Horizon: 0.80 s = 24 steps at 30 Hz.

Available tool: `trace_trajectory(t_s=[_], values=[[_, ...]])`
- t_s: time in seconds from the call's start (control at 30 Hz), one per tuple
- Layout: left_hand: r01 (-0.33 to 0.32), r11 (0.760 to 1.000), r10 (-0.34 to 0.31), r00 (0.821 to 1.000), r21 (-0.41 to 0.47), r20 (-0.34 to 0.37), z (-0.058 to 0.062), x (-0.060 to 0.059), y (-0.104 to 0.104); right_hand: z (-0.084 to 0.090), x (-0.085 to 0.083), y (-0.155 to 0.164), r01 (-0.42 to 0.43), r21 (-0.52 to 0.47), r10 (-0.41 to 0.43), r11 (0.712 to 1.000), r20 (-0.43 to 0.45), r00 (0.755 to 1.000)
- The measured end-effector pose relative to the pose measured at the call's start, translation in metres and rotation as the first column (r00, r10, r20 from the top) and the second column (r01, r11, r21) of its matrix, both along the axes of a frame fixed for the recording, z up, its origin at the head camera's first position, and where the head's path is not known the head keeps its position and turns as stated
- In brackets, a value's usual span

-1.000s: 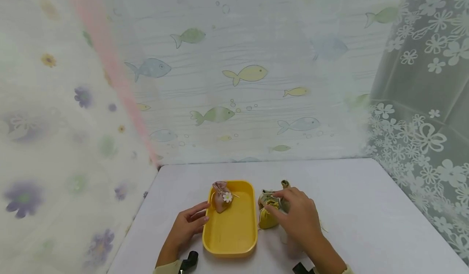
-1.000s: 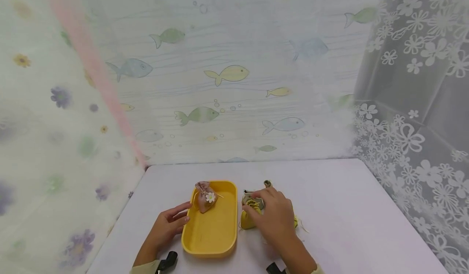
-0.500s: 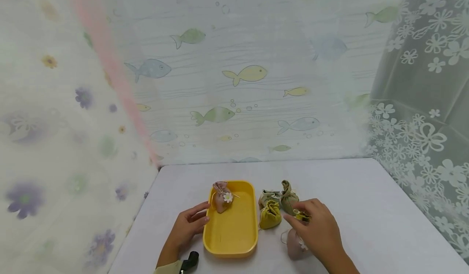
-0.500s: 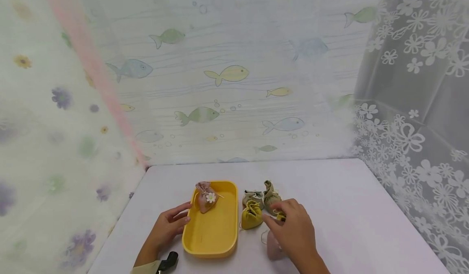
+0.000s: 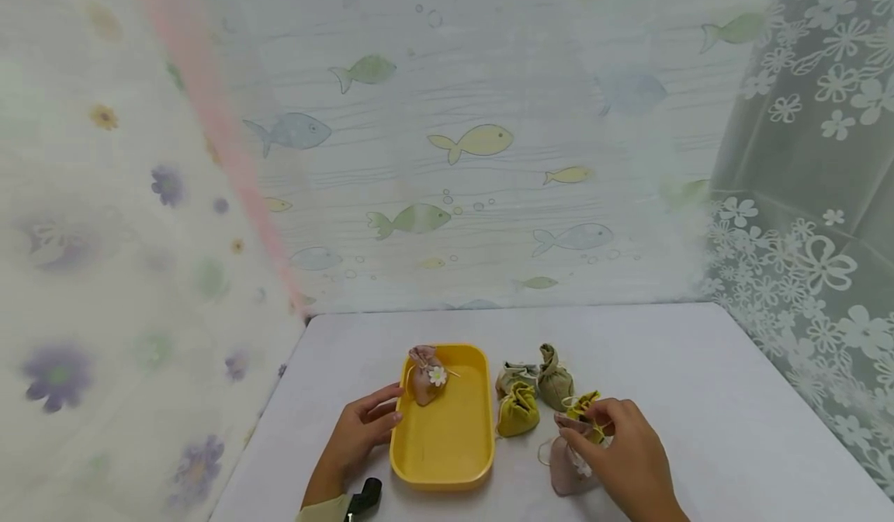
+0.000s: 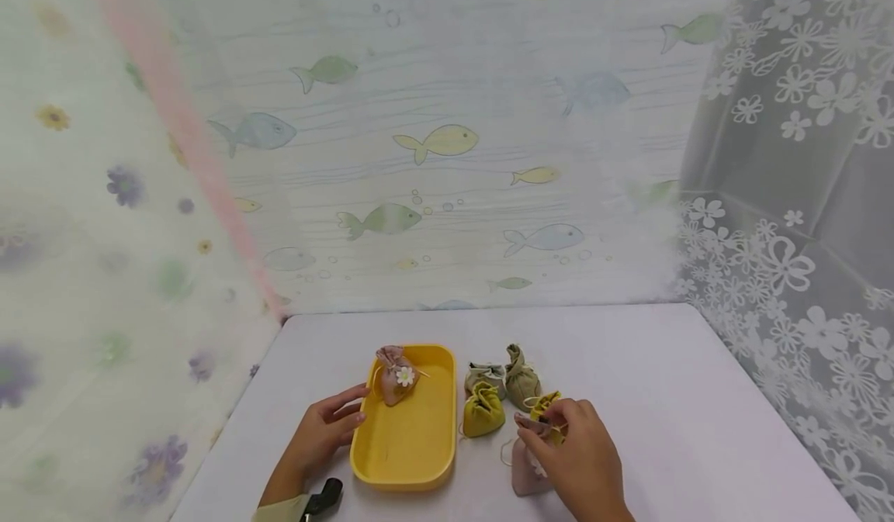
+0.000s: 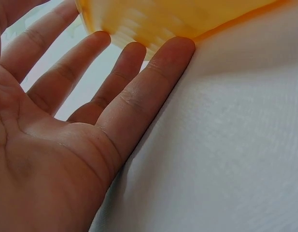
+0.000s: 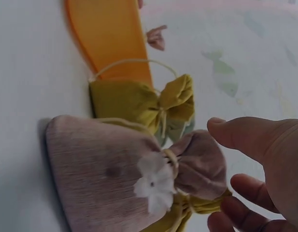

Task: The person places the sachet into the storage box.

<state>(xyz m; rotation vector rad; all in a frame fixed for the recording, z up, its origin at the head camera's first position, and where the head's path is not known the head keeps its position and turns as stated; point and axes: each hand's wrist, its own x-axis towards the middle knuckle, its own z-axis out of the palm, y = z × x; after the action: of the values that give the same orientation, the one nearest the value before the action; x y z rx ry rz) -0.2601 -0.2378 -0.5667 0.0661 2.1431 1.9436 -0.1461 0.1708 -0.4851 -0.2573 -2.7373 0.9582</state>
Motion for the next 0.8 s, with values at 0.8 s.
trace_trajectory(t_s=[0.8], values=[[-0.003, 1.0, 0.003, 1.0, 0.007, 0.004, 0.001, 0.002, 0.0, -0.018, -0.003, -0.009, 0.01, -0.065, -0.012, 0.998, -0.018, 1.0]])
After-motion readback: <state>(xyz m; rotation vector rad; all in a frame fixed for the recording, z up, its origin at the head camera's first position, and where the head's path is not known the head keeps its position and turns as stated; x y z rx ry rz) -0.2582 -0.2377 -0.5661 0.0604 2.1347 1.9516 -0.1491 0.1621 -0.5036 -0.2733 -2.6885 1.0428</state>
